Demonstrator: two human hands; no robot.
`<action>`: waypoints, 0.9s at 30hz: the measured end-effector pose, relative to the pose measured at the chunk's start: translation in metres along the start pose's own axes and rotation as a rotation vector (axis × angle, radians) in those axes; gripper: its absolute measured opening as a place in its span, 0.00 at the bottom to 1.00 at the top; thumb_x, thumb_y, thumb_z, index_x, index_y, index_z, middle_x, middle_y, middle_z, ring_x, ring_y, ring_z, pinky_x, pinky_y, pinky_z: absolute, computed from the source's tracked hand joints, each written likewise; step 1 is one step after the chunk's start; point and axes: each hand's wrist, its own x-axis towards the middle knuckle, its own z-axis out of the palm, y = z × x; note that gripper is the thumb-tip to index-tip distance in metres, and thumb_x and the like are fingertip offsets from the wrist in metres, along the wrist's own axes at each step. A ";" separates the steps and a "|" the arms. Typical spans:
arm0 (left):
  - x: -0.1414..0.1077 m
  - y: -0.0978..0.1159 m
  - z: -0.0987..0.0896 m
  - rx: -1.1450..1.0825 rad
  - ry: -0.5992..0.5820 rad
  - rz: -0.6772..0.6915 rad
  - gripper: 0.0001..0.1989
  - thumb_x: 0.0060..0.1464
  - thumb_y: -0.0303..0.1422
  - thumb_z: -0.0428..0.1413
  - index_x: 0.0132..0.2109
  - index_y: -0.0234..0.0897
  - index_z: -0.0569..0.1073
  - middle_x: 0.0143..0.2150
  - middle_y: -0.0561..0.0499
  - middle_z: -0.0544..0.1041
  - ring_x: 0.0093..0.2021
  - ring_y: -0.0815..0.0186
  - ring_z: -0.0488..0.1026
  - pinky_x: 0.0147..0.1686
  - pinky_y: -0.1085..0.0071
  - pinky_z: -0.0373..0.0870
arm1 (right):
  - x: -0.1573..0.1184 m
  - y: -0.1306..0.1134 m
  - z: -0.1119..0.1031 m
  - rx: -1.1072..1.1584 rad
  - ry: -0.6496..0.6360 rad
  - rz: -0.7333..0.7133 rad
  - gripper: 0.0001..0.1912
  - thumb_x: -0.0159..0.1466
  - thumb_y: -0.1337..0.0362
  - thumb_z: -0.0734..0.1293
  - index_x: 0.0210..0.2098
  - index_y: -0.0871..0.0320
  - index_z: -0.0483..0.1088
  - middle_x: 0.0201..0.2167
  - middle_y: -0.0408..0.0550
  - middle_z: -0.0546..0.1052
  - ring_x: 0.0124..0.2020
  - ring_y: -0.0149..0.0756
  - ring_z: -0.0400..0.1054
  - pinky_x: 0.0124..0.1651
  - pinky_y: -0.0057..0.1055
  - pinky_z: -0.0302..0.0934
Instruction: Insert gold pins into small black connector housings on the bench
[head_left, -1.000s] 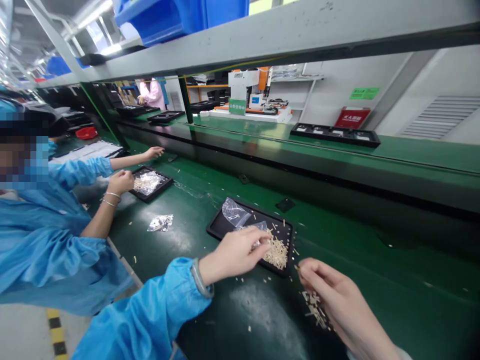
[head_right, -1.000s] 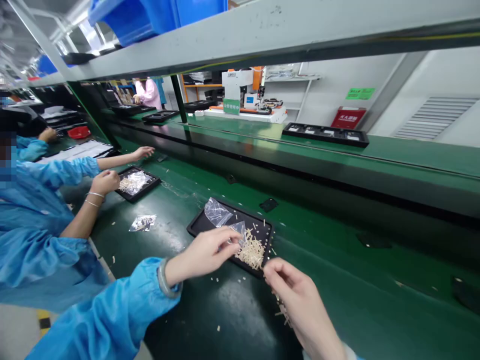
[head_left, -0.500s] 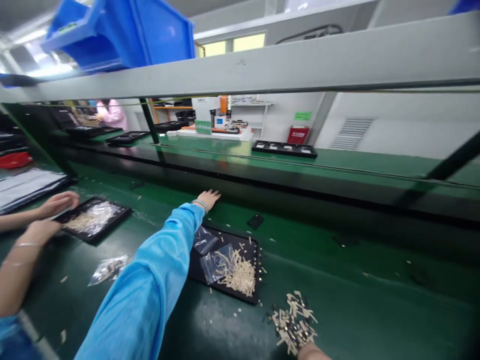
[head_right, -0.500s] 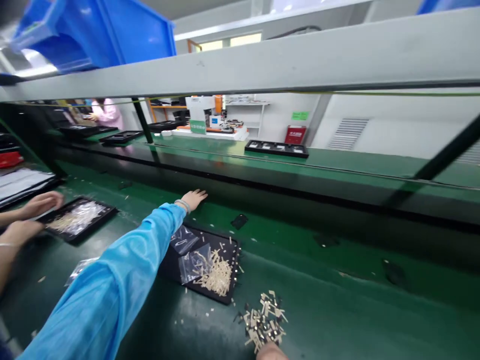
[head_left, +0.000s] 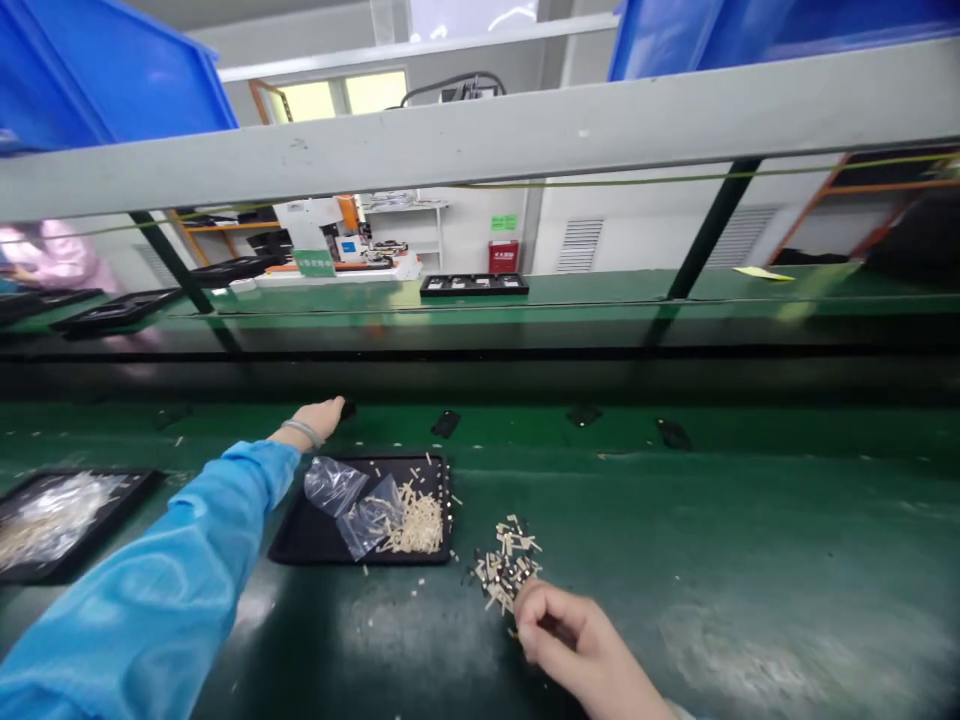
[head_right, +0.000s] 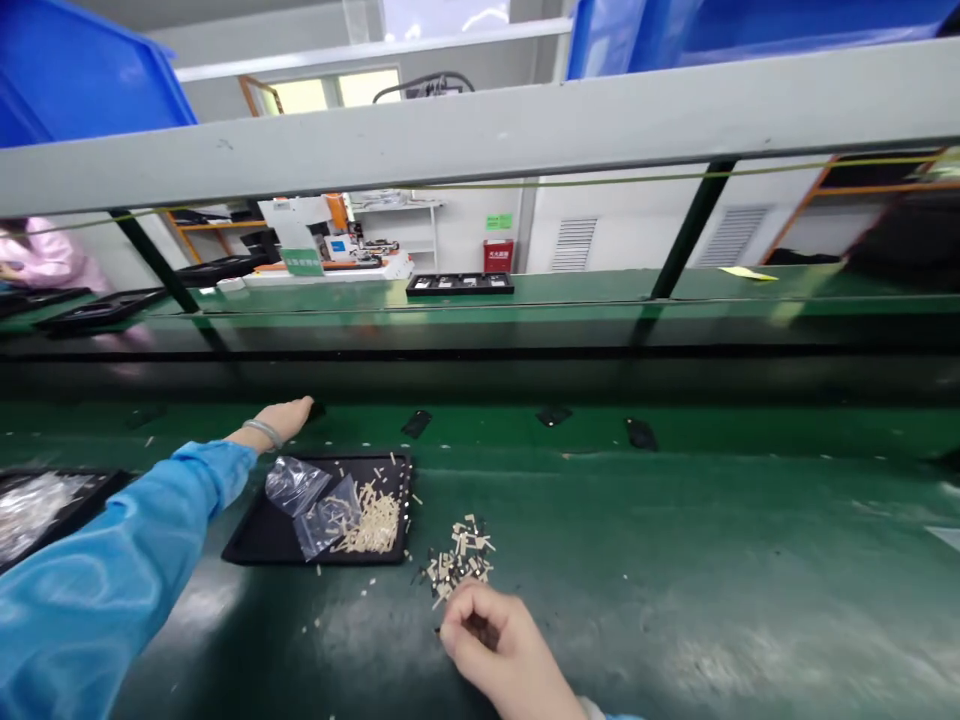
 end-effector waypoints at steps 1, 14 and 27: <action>-0.005 0.000 -0.006 -0.029 0.010 -0.033 0.16 0.58 0.34 0.50 0.51 0.32 0.65 0.48 0.45 0.70 0.43 0.62 0.70 0.40 0.61 0.71 | -0.002 -0.002 -0.001 -0.008 -0.008 -0.008 0.14 0.57 0.59 0.64 0.20 0.58 0.60 0.23 0.41 0.63 0.26 0.30 0.56 0.30 0.27 0.51; -0.207 0.098 0.037 -0.984 -0.213 0.366 0.13 0.50 0.23 0.54 0.42 0.40 0.77 0.37 0.46 0.75 0.40 0.62 0.70 0.45 0.68 0.63 | 0.017 -0.026 0.018 0.229 -0.252 -0.097 0.17 0.62 0.55 0.62 0.21 0.57 0.59 0.22 0.42 0.62 0.24 0.31 0.56 0.30 0.29 0.52; -0.216 0.118 0.090 -2.090 -0.376 -0.250 0.21 0.46 0.29 0.61 0.50 0.38 0.70 0.40 0.50 0.68 0.31 0.75 0.66 0.30 0.80 0.62 | 0.018 -0.036 0.048 0.048 -0.225 -0.341 0.11 0.61 0.59 0.62 0.24 0.57 0.64 0.23 0.44 0.67 0.26 0.32 0.62 0.30 0.28 0.59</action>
